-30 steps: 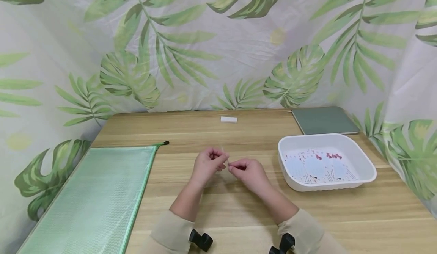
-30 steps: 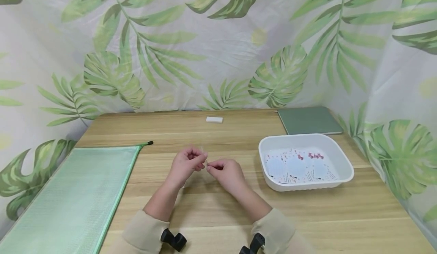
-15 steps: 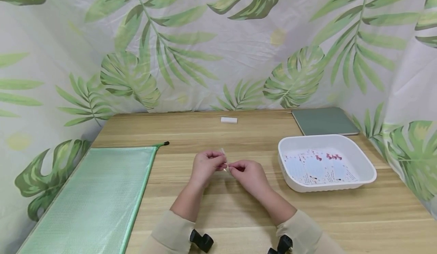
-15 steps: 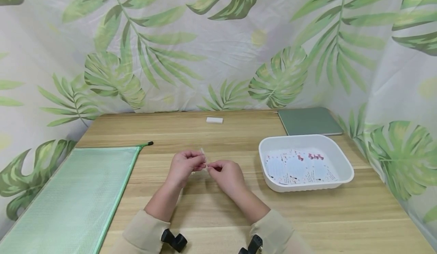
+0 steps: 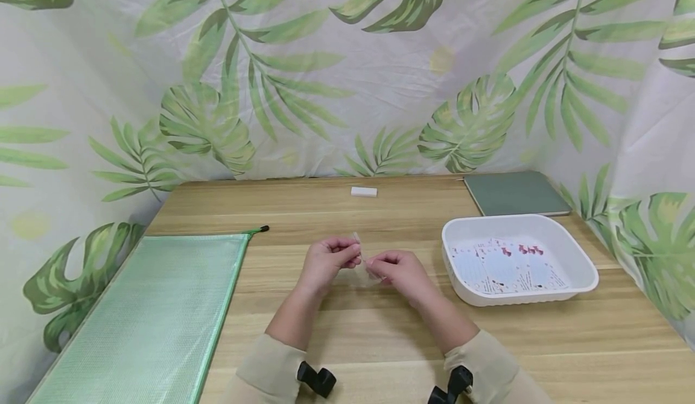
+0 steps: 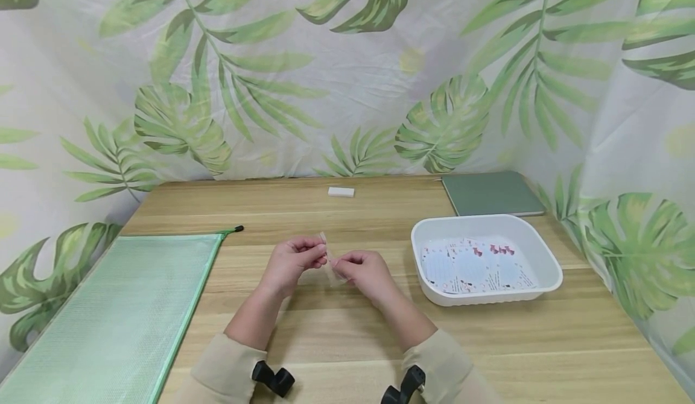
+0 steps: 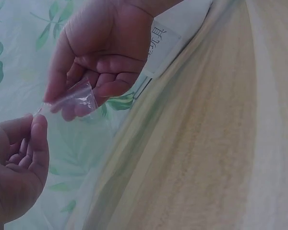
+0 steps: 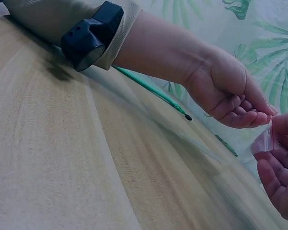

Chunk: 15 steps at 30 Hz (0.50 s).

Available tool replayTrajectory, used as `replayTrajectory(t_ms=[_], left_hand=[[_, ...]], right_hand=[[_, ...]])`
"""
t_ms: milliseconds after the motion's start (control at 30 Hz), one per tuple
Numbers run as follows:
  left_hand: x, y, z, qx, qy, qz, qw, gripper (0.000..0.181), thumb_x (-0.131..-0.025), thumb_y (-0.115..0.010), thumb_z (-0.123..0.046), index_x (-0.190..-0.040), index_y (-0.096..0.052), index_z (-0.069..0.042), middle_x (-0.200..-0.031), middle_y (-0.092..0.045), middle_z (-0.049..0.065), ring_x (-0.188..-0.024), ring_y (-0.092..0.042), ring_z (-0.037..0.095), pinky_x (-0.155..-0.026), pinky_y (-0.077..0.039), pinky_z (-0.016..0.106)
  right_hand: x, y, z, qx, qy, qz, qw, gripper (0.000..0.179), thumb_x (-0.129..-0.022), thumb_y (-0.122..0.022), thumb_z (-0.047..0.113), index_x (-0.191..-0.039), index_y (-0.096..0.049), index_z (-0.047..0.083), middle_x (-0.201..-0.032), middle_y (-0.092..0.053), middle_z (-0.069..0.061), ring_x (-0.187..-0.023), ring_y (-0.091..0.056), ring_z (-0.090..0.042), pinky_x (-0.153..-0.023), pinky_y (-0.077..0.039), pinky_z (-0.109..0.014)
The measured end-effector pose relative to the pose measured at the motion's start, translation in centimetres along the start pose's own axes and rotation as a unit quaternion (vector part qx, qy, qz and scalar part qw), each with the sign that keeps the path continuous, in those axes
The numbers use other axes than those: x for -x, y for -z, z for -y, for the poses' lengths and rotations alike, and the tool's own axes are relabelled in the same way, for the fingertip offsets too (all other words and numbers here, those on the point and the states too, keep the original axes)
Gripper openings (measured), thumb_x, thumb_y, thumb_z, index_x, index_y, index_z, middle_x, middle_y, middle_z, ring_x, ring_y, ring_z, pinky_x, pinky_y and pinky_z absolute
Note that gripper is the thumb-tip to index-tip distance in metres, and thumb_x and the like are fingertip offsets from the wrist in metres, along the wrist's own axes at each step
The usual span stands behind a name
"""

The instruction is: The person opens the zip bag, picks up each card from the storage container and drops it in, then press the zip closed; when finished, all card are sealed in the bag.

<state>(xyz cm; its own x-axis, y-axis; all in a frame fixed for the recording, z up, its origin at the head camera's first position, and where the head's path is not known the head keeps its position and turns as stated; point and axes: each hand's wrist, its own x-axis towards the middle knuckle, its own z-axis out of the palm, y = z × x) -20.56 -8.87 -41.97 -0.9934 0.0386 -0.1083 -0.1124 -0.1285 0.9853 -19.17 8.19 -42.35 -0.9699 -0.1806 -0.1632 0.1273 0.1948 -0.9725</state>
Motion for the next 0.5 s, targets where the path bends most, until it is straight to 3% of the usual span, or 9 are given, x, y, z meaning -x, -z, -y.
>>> replayTrajectory(t_ms=[233,500], left_hand=[[-0.06,0.16,-0.06,-0.016,-0.009,0.013,0.9998,0.023,-0.087,-0.066,0.002,-0.106,-0.065,0.017,-0.076,-0.068,-0.002,-0.064,-0.065,0.005,-0.064,-0.055,0.019],[-0.07,0.28,-0.03,-0.036,-0.011,-0.003,0.9993,0.024,-0.085,-0.068,0.002,-0.105,-0.067,0.016,-0.078,-0.070,0.000,-0.062,-0.063,0.005,-0.063,-0.054,0.019]], right_hand=[[0.11,0.18,0.17,-0.037,-0.001,0.013,0.9992,0.022,-0.089,-0.065,0.015,-0.092,-0.070,-0.007,-0.076,-0.070,0.004,-0.072,-0.064,-0.006,-0.069,-0.055,-0.027],[-0.17,0.14,0.02,-0.076,-0.005,-0.010,0.9970,0.015,-0.087,-0.063,0.009,-0.087,-0.069,-0.004,-0.073,-0.069,0.004,-0.069,-0.064,-0.005,-0.065,-0.054,-0.023]])
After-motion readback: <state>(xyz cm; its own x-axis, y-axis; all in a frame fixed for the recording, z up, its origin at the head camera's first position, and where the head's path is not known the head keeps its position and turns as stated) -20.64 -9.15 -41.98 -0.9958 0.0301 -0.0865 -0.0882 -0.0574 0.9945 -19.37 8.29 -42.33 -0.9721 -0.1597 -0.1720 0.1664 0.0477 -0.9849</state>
